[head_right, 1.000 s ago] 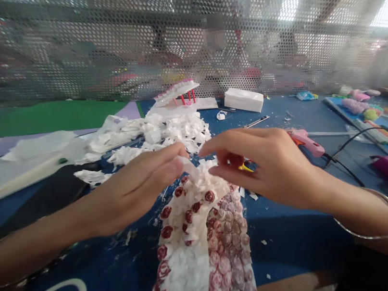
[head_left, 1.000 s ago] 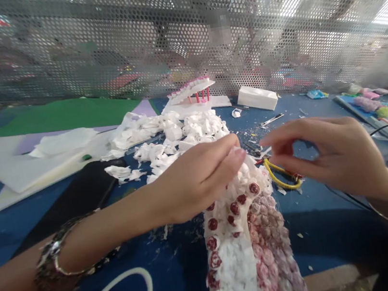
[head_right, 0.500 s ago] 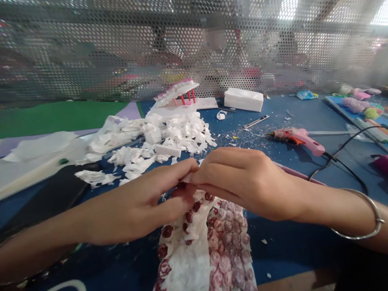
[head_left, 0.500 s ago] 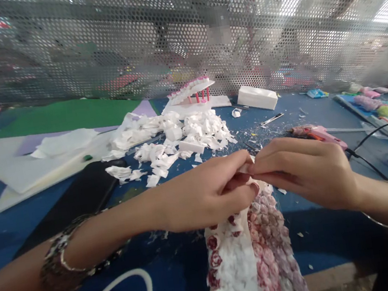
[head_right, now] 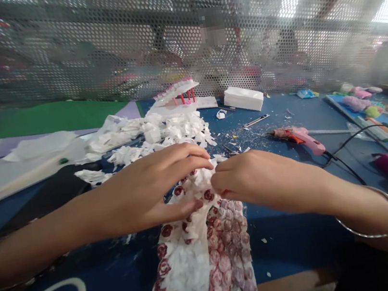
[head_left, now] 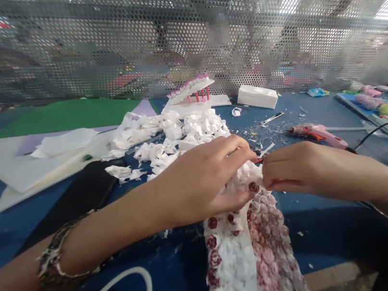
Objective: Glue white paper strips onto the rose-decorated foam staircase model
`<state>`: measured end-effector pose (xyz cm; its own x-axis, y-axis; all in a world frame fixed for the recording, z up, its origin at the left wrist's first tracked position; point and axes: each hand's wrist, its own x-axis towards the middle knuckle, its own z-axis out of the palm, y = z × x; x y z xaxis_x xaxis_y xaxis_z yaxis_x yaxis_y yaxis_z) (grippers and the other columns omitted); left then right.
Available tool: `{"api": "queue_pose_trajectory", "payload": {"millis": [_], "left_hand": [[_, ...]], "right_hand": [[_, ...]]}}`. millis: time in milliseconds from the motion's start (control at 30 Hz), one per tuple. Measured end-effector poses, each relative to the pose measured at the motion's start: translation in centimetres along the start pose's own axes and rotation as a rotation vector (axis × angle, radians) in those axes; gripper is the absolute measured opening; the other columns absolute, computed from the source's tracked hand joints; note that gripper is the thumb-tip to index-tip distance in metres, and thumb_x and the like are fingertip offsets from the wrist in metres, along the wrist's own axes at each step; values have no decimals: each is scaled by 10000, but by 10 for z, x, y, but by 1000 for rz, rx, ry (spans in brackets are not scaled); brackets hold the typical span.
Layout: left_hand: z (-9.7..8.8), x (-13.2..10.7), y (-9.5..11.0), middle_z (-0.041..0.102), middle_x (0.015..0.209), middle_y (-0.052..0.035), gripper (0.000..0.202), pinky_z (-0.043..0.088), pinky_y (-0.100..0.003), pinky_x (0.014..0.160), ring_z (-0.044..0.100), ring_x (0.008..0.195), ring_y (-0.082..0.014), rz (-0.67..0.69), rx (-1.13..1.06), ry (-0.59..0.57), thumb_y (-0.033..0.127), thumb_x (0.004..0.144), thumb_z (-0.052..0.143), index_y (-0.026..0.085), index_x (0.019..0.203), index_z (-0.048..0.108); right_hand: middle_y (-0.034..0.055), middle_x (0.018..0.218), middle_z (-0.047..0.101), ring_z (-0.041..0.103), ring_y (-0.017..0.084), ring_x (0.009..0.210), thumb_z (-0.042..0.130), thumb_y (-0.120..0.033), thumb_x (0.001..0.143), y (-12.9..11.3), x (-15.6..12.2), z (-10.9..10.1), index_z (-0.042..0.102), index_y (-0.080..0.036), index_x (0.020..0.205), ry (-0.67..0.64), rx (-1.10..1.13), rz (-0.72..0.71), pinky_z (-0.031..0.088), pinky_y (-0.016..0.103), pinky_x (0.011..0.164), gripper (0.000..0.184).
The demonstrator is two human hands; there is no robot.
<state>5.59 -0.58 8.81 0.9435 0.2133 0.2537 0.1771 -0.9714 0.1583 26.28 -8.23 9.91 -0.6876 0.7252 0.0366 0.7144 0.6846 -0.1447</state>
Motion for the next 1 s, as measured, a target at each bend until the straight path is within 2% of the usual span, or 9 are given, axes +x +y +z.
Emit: {"api": "queue_pose_trajectory", "payload": {"millis": [233,400,533,700,900,1000], "left_hand": [[4,1,0,467,1225,-86,435,418,-301,866,499,1070,-203,-78,-103,-147,361,819,536,168,1194,429],[4,1,0,454,1244,-84,454,413,-290,863,501,1071,-199,-99,-125,-184,387,816,538,168,1196,423],[3,-1,-1,445,1263,-74,493,423,-282,823,518,1054,-204,-124,-92,-203,427,818,527,187,1230,402],[0,0,0,452,1267,-63,454,434,-269,775,536,1033,-207,-119,-74,-217,452,825,504,212,1203,429],[-2,-3,-4,419,1311,-41,369,446,-272,776,567,992,-198,-61,-70,-232,399,831,517,273,1176,480],[-2,-4,-6,410,1321,-47,363,452,-279,789,562,1009,-206,-34,-67,-236,382,838,514,286,1186,480]], "right_hand": [[8,815,594,558,89,713,409,-210,891,3,4,6,610,-186,848,33,9,-10,377,211,605,207],[23,834,602,564,103,740,414,-258,891,5,7,10,624,-186,833,56,-2,40,383,222,623,229],[5,820,596,550,74,721,440,-265,885,5,7,1,628,-182,831,22,102,33,384,197,628,212],[-3,827,594,523,52,711,465,-278,876,6,0,-13,624,-181,865,117,104,43,376,187,661,186],[-2,873,590,538,71,754,427,-302,893,9,1,-2,621,-207,889,6,118,58,376,209,656,216],[4,868,592,547,75,756,409,-307,900,8,4,2,634,-200,872,-8,138,53,379,209,648,250]]}}
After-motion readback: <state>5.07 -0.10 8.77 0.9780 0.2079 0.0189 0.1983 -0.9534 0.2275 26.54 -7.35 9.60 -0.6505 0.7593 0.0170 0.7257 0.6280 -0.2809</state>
